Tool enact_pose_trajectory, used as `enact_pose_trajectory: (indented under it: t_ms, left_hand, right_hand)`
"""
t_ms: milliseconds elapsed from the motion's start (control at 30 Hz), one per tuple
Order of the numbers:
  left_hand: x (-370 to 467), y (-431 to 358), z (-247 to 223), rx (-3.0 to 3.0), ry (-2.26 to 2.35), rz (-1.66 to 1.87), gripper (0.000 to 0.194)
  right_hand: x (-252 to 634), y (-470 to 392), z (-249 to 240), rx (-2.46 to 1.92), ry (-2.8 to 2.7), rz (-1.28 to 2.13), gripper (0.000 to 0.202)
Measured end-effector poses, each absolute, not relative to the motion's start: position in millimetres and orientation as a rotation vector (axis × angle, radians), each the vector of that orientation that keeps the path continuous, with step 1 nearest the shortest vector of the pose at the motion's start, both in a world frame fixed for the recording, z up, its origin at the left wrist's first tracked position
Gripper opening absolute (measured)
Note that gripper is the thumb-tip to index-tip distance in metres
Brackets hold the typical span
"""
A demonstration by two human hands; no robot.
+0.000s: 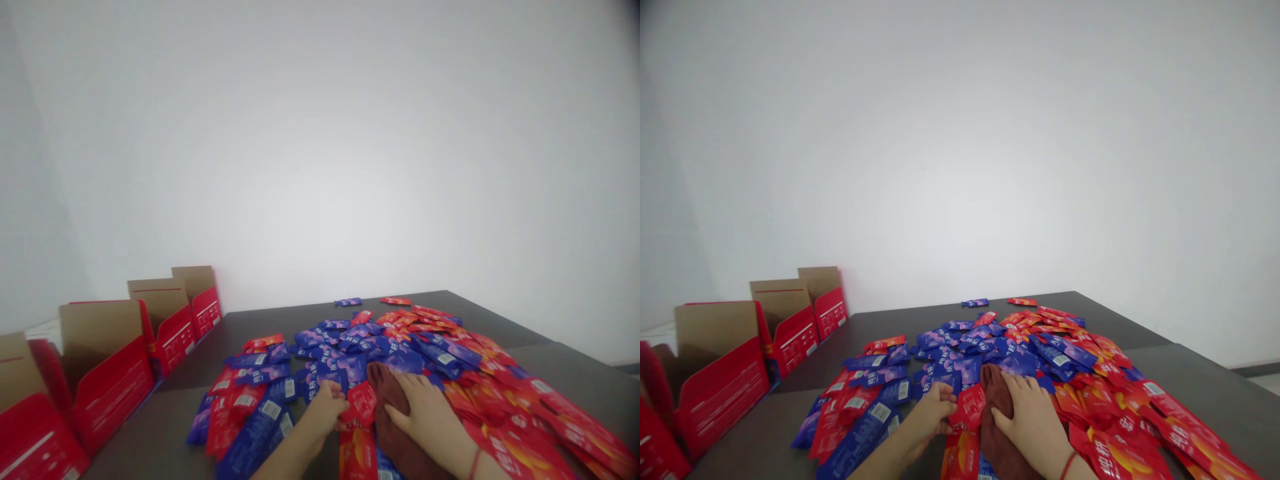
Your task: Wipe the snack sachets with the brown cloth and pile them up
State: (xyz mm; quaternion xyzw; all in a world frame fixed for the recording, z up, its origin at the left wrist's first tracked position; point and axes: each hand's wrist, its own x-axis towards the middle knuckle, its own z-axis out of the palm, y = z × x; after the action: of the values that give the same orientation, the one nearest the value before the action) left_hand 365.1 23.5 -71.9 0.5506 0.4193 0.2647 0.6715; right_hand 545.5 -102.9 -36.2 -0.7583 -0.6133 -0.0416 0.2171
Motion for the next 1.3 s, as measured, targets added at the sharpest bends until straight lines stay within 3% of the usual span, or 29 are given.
enact_pose_trajectory:
  t_ms: [167, 400, 567, 833, 967, 1167, 1300]
  left_hand:
    - [368, 14, -68, 1.213, 0.77, 0.485, 0.026]
    - [374, 6, -76, 1.28, 0.69, 0.521, 0.029]
    - [370, 14, -78, 1.371, 0.827, 0.456, 0.029]
    - [371, 18, -74, 1.343, 0.715, 0.354, 0.033]
    - [372, 12, -71, 1.357, 0.723, 0.384, 0.033]
    - [370, 14, -76, 1.353, 0.736, 0.467, 0.027]
    - [370, 14, -76, 1.422, 0.775, 0.416, 0.03]
  right_hand:
    - [537, -103, -29, -2.098, -1.742, -0.092, 0.045]
    - [490, -110, -14, -1.857, -1.969, 0.103, 0.033]
    - [488, -125, -15, -1.947, -2.101, 0.261, 0.024]
    - [527, -118, -11, -2.032, -1.76, -0.052, 0.038]
    - [501, -111, -27, -1.96, -1.906, -0.009, 0.046]
    - [483, -118, -35, -1.903, -2.196, 0.152, 0.035]
    - [504, -123, -35, -2.012, -2.129, 0.046, 0.039]
